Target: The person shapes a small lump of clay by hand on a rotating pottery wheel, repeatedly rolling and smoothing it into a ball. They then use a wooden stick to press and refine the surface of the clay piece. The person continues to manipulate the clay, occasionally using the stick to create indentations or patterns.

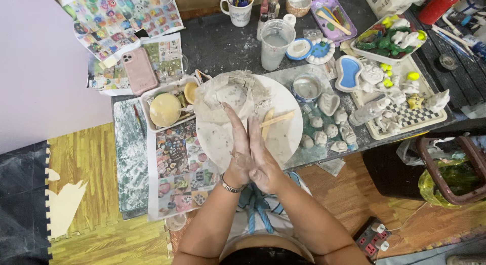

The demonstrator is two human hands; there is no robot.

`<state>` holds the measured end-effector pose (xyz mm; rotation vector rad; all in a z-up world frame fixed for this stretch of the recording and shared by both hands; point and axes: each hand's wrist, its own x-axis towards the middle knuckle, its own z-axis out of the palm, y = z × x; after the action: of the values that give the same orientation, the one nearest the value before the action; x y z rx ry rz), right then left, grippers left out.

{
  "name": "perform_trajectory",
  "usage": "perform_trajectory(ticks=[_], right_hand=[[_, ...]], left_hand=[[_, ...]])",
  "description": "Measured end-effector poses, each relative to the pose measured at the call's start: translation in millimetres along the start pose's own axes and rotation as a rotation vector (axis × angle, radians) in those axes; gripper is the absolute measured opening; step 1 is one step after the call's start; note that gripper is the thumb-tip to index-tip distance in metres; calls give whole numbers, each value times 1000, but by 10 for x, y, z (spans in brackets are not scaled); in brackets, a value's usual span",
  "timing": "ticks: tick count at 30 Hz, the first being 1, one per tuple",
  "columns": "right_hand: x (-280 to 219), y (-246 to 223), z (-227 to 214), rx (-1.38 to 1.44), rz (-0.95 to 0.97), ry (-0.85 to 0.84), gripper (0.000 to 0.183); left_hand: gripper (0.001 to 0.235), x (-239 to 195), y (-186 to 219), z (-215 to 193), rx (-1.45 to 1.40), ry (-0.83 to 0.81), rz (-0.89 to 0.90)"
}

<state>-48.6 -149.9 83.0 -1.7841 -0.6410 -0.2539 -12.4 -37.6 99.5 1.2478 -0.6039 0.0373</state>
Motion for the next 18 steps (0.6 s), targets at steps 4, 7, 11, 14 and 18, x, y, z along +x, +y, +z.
perform_trajectory(ticks=[4,7,11,14,18], right_hand=[[-49,-97,28,100,57,85,116],[77,-152,-42,177,35,213,121],[312,-163,-163,207,-69,413,123],[467,-173,-322,180,-66,532,121],[582,-142,-425,321,-26,588,123]], left_hand=[[105,-143,27,73,231,-100,127],[101,-194,25,136,186,-163,2],[99,-385,-51,253,131,-230,-7],[100,-468,-85,269,83,-296,81],[94,-449,-148,297,206,-331,128]])
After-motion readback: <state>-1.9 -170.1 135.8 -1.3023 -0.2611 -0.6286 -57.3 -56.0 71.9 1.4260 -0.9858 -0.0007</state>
